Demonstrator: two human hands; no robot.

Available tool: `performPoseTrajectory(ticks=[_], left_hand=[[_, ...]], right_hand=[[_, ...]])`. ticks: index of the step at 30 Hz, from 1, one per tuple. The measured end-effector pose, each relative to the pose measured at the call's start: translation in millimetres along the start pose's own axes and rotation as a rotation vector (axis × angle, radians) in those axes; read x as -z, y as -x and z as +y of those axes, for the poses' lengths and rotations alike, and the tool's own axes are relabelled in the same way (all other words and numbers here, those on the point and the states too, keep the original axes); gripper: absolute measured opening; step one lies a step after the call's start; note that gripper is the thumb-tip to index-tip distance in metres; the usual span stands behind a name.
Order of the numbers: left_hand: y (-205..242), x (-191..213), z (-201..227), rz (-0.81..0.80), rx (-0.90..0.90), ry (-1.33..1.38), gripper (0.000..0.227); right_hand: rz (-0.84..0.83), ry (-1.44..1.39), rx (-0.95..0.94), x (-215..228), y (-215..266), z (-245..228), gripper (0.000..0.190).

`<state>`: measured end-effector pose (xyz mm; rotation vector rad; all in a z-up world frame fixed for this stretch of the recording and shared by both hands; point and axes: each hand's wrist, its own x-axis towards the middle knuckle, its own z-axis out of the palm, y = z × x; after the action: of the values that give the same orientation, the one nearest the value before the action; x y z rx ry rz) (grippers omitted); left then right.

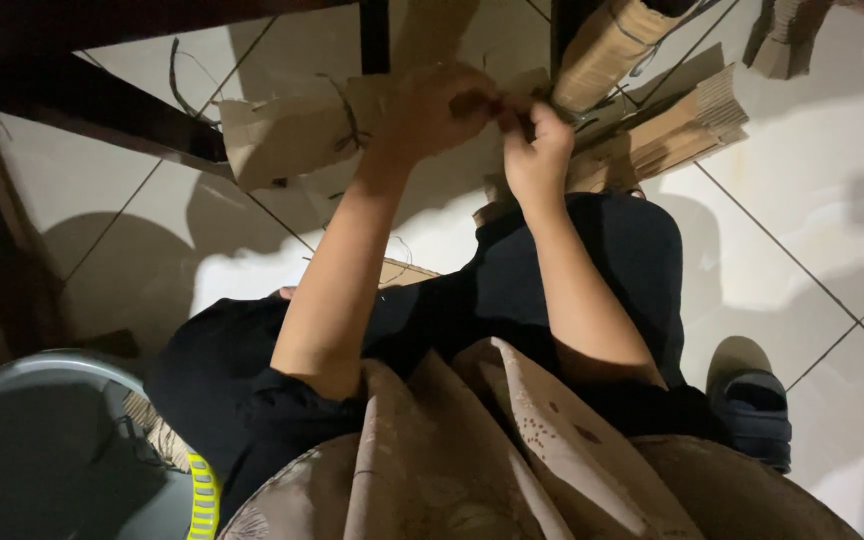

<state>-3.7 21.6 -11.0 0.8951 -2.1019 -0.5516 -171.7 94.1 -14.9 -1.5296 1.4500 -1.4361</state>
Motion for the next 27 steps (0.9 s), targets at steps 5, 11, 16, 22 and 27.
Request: performPoseTrajectory(ticks=[5,11,16,22,27], left_hand=[[-5.9,4.9,4.5,-0.065,-0.165,0.102,0.006],[-10.1,14.4,15.9,-0.096,-0.12,0.163,0.012],[-6.4,6.9,8.3,-0.047,0.022,0.258,0.018],[-9.6,-18.7,-6.6,0.134,0.149,0.016,0.021],[6.9,-7.2,3.2,0.12,0.27,0.042,0.016]], right_hand=[[-0.008,-0.077,-0.047,0.2,1.1,5.0,0.013],[0.014,0.058,0.001,3.8,-0.7,2.3,0.011],[-0.04,0.205,0.13,8.1,6.3,31.1,0.012],[-0.081,0.276,0.06,2.2,15.3,53.8,0.019],[-0.041,0.344,-0.042,-2.4,31.4,91.5,0.034]])
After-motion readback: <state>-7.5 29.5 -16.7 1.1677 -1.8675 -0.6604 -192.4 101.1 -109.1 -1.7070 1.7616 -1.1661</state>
